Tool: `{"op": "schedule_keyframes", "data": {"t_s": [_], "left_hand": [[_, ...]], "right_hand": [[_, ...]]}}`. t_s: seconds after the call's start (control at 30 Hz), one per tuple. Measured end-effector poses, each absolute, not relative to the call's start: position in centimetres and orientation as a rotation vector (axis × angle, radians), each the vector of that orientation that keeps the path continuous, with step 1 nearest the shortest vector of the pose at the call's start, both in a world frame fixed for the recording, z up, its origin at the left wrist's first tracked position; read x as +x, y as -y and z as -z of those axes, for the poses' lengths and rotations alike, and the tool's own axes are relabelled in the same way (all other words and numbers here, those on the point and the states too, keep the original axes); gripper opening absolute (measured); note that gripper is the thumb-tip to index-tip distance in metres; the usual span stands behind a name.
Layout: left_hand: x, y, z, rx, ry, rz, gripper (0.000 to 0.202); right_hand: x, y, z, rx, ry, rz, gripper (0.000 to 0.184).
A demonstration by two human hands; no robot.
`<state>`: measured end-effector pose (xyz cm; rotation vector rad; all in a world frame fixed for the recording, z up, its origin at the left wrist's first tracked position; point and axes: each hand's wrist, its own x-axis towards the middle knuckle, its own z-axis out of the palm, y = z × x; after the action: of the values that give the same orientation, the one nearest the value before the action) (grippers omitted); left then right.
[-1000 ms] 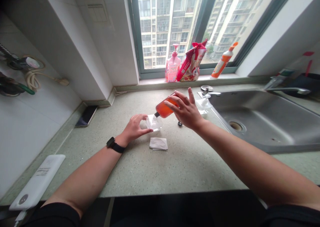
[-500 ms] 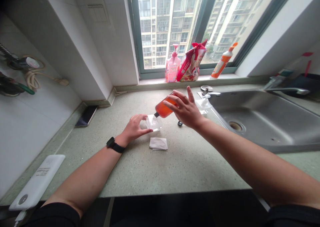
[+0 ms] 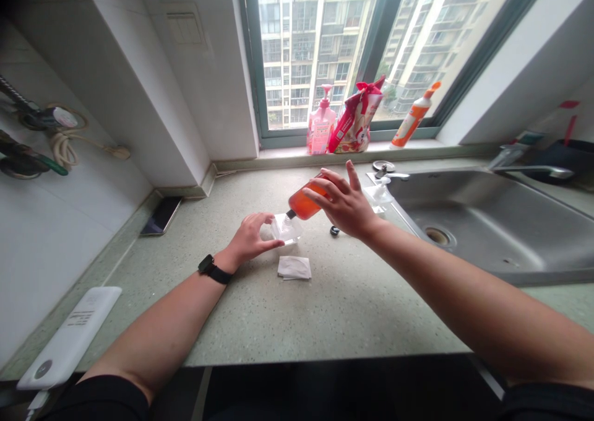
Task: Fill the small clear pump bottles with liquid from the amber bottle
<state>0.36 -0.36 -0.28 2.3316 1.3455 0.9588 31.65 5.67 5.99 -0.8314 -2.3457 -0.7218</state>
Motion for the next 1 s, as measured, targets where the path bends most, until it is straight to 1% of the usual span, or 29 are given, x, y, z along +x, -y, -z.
{"op": "schedule_keyframes", "data": {"t_s": [0.17,0.37,0.67,1.0], "left_hand": [[0.37,0.33,0.37,2.333,-1.344,-0.959,0.064],[0.37,0.33,0.40,2.339,-1.347,-0.961,0.063],[0.36,0.36,0.31,2.335,-1.346,-0.949,0.063],[0.34,0.34,0.38,2.331,-1.334,-0.964,0.061]], "right_hand": [[31.65,-5.72,-6.00,-0.783,2.331,0.751,0.085],[31.64,-5.73,-6.08,-0.752,2.325,0.799,0.083],[31.46,-5.60,-6.47,-0.719,2.320,0.838,0.073],[31.41,-5.48,-6.91,-0.684,2.336,0.843,0.072]]}}
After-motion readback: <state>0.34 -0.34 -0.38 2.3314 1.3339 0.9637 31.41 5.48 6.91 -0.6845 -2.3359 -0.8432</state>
